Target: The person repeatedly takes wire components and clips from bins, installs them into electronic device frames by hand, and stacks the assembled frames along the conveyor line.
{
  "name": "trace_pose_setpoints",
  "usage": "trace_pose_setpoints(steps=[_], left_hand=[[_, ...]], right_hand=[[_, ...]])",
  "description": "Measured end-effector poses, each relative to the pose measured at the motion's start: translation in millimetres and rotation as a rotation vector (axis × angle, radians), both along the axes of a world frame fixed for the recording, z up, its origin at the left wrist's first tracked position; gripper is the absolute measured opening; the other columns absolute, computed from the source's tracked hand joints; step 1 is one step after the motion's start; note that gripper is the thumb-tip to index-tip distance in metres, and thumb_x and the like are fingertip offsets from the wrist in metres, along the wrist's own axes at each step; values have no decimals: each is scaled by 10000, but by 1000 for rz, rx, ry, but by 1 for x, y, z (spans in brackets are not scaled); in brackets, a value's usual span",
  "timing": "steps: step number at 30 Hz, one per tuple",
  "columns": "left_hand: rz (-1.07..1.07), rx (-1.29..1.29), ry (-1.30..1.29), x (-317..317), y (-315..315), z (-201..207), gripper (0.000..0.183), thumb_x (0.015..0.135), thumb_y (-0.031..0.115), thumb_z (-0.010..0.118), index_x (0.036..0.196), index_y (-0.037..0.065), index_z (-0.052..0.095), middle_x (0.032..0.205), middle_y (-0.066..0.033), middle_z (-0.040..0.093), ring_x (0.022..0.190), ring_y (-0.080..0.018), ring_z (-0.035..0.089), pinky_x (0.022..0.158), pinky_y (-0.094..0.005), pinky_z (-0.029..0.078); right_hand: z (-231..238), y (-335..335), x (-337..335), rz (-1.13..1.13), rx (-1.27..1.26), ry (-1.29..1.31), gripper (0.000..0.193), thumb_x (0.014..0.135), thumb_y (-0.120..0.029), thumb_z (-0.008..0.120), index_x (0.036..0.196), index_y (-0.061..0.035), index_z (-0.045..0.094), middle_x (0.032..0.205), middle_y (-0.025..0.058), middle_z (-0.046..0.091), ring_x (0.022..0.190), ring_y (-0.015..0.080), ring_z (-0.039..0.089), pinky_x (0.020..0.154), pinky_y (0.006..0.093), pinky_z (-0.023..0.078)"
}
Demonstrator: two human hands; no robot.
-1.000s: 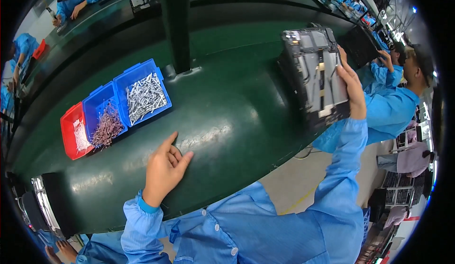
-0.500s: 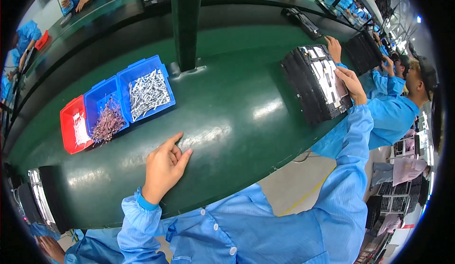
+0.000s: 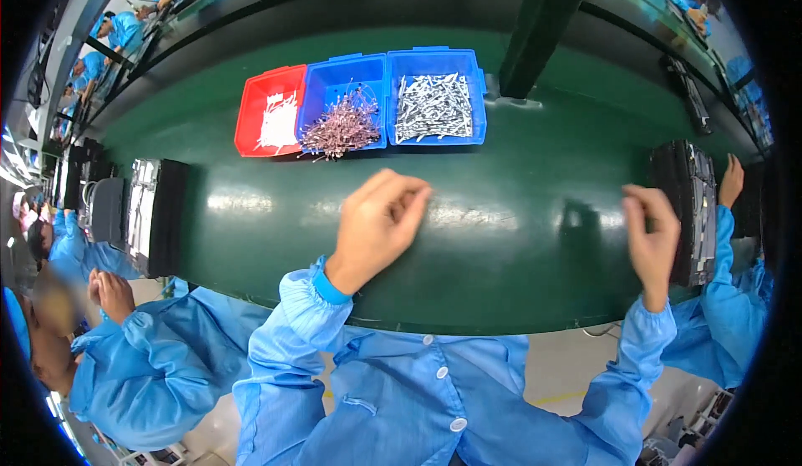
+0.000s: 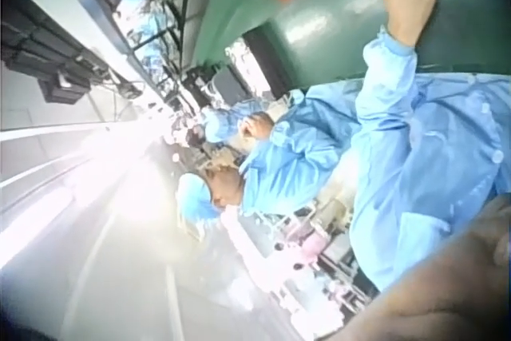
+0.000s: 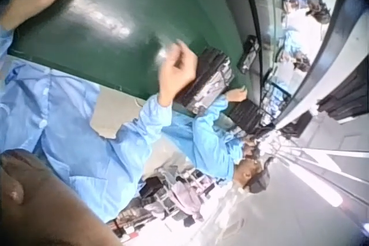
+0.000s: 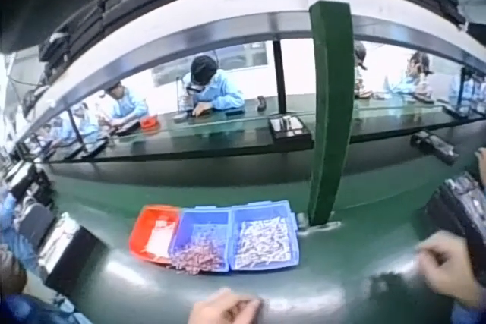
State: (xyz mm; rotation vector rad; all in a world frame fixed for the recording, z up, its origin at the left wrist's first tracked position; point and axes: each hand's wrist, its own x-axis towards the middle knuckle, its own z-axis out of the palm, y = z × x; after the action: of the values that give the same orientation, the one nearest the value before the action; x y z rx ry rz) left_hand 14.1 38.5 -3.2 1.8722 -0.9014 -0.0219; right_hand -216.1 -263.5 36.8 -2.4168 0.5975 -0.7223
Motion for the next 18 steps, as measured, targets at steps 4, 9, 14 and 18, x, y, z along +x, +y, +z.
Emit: trace_pose_setpoints(steps=[4, 9, 14, 18], left_hand=[[263, -58, -194, 26, 19, 0, 88, 823, -30, 741, 879, 21, 697, 730, -14, 556, 573, -53, 505, 478, -200, 378], [386, 33, -353, 47, 50, -13, 145, 802, -27, 762, 915, 27, 689, 807, -46, 561, 589, -87, 523, 471, -232, 427], [472, 174, -444, 53, 54, -19, 146, 818, 42, 775, 939, 51, 695, 854, -50, 583, 585, -139, 554, 511, -280, 464], [453, 204, -550, 57, 55, -20, 161, 828, 64, 774, 966, 60, 691, 867, -47, 591, 592, -143, 567, 512, -286, 460]], right_hand=[[-58, 22, 37, 272, 568, 265, 168, 931, -118, 674, 884, 42, 658, 648, 4, 597, 490, 37, 517, 429, 215, 381], [-44, 28, 83, 245, 796, 232, 196, 935, -138, 673, 853, 35, 630, 634, 14, 582, 432, 39, 488, 373, 225, 336], [-51, 28, 103, 292, 789, 187, 212, 944, -167, 668, 859, 18, 610, 637, 21, 565, 418, 46, 468, 375, 217, 327], [-56, 29, 102, 295, 765, 174, 213, 945, -178, 670, 867, 13, 619, 646, 16, 569, 448, 38, 475, 388, 212, 338]])
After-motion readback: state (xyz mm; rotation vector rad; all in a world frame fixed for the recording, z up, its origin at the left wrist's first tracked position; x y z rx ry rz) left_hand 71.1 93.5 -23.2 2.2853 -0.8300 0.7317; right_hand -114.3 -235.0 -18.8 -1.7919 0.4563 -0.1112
